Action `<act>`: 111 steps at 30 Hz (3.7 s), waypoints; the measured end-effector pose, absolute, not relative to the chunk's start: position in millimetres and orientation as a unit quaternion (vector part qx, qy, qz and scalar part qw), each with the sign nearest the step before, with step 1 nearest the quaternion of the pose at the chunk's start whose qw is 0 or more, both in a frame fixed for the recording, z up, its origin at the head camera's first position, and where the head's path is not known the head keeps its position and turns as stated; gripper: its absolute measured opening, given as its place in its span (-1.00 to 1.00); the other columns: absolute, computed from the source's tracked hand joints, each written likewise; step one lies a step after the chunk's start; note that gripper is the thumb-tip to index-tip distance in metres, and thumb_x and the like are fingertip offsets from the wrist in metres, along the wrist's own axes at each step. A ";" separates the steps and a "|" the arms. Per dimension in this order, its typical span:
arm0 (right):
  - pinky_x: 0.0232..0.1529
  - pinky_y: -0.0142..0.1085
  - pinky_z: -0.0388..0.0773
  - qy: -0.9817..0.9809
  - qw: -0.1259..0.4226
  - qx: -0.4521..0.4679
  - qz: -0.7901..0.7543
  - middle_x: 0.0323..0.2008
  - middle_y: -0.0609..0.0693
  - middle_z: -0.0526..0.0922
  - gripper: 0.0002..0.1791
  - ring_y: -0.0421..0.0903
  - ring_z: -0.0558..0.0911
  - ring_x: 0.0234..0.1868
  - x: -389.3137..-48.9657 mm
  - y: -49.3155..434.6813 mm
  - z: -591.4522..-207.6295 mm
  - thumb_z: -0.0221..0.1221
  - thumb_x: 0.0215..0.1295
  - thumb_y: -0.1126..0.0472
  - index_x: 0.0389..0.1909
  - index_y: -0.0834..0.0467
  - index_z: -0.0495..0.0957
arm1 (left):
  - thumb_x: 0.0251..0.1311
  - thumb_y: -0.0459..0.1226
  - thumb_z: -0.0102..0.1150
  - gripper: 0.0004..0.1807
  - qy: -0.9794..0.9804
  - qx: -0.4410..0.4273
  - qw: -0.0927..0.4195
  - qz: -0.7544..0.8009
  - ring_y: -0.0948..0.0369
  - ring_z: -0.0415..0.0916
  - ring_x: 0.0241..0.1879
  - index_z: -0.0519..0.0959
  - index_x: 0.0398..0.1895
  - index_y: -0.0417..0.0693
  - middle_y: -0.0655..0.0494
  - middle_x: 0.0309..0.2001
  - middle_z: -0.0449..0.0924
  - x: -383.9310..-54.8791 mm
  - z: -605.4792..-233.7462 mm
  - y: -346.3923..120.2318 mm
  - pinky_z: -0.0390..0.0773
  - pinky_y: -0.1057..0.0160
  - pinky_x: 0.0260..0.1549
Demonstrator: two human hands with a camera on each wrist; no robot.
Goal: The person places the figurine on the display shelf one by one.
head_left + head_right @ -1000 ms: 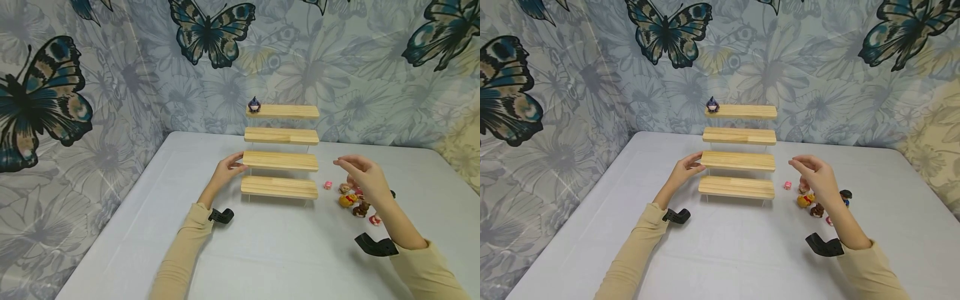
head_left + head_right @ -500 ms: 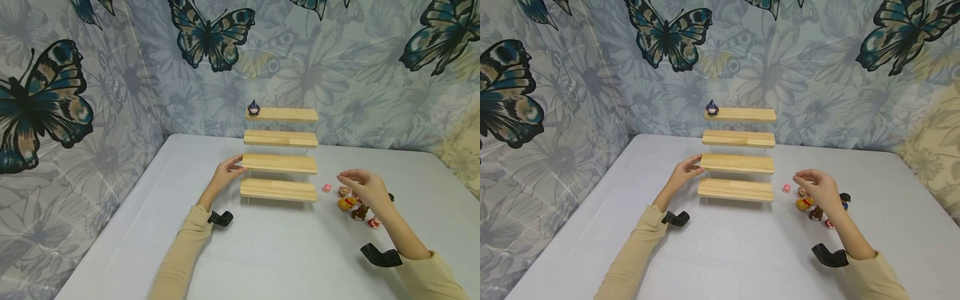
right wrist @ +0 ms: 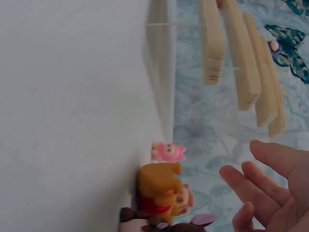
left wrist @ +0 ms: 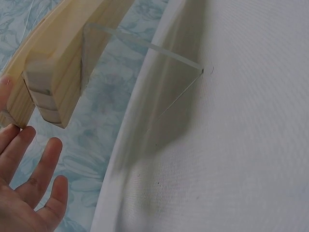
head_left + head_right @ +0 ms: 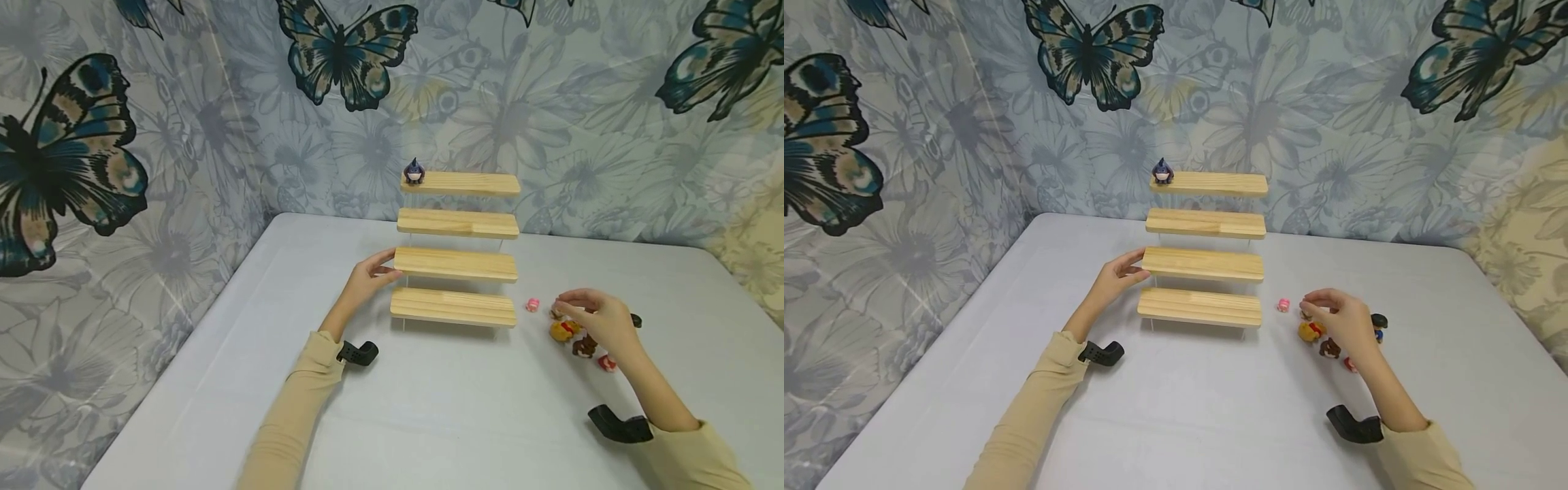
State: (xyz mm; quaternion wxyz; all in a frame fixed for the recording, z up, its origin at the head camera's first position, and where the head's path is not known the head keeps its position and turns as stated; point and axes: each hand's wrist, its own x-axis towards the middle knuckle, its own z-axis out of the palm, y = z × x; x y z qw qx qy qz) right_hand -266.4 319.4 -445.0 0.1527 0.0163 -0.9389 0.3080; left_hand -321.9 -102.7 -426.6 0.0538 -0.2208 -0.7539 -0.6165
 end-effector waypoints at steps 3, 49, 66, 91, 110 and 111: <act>-0.61 -0.31 0.34 -0.943 0.164 0.023 0.290 -0.43 -0.21 0.46 -0.70 -0.24 0.37 -0.43 -262.0 318.4 -446.5 0.04 -0.17 -0.19 -0.38 -0.18 0.44 | -0.19 -0.06 0.11 -0.45 -0.753 -0.227 0.066 -0.615 0.28 0.36 -0.27 0.25 0.00 0.29 0.30 -0.04 0.26 -331.9 -438.7 -103.5 0.39 0.30 -0.40; -0.56 -0.15 0.20 -0.984 0.081 0.047 0.154 -0.62 0.05 0.49 -0.46 0.07 0.29 -0.51 -218.0 280.7 -384.7 0.12 -0.23 -0.15 -0.48 0.30 0.52 | -0.17 -0.07 0.10 -0.44 -0.751 -0.242 0.070 -0.610 0.29 0.36 -0.26 0.22 0.01 0.32 0.33 -0.02 0.23 -339.7 -446.7 -105.1 0.39 0.31 -0.40; -0.63 -0.22 0.22 -0.983 0.069 0.127 0.113 -0.62 0.04 0.49 -0.68 0.04 0.29 -0.48 -225.6 276.4 -385.7 0.17 -0.18 0.06 -0.43 0.21 0.56 | -0.16 -0.06 0.09 -0.43 -0.747 -0.251 0.070 -0.611 0.28 0.35 -0.25 0.21 0.03 0.27 0.32 -0.02 0.23 -338.8 -444.0 -104.9 0.38 0.33 -0.36; -0.46 -0.15 0.34 -0.968 0.050 0.148 0.198 -0.36 0.14 0.43 -0.60 0.00 0.38 -0.39 -230.0 260.8 -383.6 0.24 -0.26 0.17 -0.32 0.28 0.48 | -0.19 -0.05 0.11 -0.43 -0.753 -0.235 0.072 -0.611 0.29 0.36 -0.28 0.23 0.01 0.29 0.34 -0.03 0.25 -344.3 -451.9 -106.0 0.39 0.32 -0.40; -0.53 -0.25 0.40 -0.957 0.069 0.101 0.263 -0.42 0.06 0.49 -0.55 -0.08 0.43 -0.40 -228.6 270.2 -391.6 0.23 -0.26 0.05 -0.31 0.24 0.46 | -0.19 -0.05 0.11 -0.44 -0.757 -0.227 0.071 -0.608 0.30 0.36 -0.28 0.23 0.00 0.35 0.36 -0.04 0.25 -344.6 -454.8 -104.5 0.40 0.32 -0.41; -0.56 -0.29 0.40 -0.957 0.077 0.102 0.262 -0.43 0.03 0.49 -0.55 -0.10 0.43 -0.41 -230.5 272.7 -395.3 0.23 -0.27 0.04 -0.32 0.22 0.47 | -0.18 -0.05 0.11 -0.44 -0.758 -0.227 0.071 -0.607 0.30 0.36 -0.27 0.22 0.00 0.35 0.36 -0.04 0.25 -344.0 -454.6 -104.4 0.40 0.31 -0.41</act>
